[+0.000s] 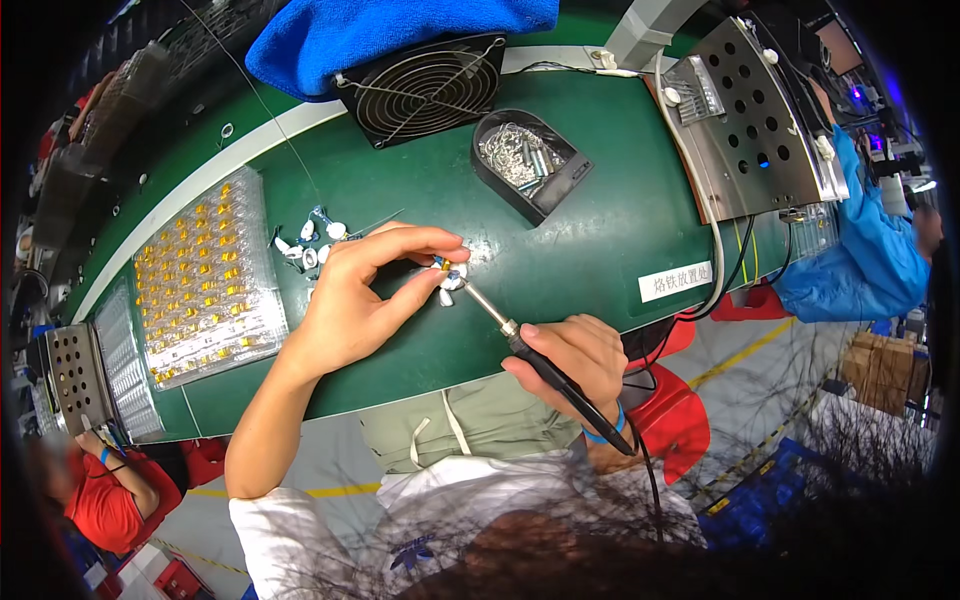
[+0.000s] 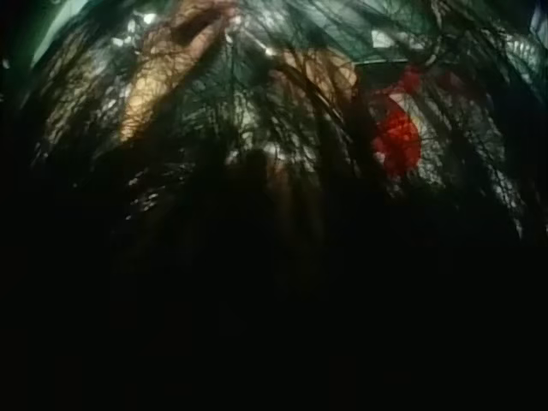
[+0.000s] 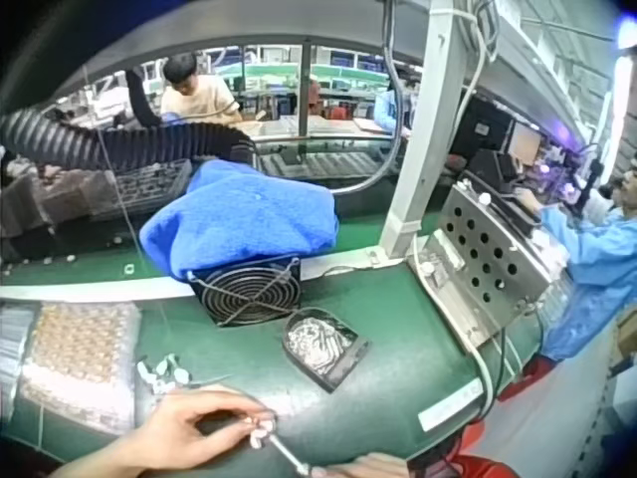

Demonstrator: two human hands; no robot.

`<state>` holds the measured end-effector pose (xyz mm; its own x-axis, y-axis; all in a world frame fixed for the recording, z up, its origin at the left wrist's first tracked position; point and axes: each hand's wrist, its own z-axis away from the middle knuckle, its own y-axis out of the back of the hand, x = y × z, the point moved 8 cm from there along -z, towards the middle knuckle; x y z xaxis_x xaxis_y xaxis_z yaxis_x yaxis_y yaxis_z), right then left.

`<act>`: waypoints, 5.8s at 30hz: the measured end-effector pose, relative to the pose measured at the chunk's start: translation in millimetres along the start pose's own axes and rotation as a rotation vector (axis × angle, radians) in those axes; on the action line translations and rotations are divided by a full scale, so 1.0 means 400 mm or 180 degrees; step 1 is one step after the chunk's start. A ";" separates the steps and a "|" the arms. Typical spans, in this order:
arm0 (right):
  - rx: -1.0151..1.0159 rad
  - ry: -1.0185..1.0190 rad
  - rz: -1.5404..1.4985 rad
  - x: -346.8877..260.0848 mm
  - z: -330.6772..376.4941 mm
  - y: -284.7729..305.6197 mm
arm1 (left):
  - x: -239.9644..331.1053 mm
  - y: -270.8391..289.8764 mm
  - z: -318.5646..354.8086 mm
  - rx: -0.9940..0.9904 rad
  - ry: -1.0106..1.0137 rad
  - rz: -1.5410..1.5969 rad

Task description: Soldering electronic components onto a circuit board at a factory workstation.

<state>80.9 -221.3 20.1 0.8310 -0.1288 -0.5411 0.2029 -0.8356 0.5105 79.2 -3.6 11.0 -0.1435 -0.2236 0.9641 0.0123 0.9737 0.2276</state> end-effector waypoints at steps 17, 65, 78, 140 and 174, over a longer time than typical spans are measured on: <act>0.0120 0.0086 -0.0041 0.000 0.005 0.000 | 0.014 0.004 -0.001 0.0059 -0.0167 -0.0294; 0.0384 -0.0637 0.0267 0.071 -0.054 0.050 | 0.153 0.276 0.084 0.1049 -0.0233 -0.1898; 0.0619 -0.0428 -0.0393 0.063 -0.031 0.005 | 0.111 -0.060 0.139 -0.0154 -0.1176 -0.3152; 0.0697 -0.0982 -0.0119 0.096 0.034 0.021 | 0.029 0.598 -0.024 0.1869 -0.0284 -0.0529; 0.0026 -0.0076 -0.0018 -0.033 -0.089 -0.120 | 0.000 0.032 0.019 0.0330 0.0072 -0.0492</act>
<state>78.5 -160.6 26.7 0.8172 -0.1368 -0.5599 0.2031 -0.8407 0.5019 72.0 9.2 12.8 -0.1136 -0.3706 0.9218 -0.1105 0.9268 0.3589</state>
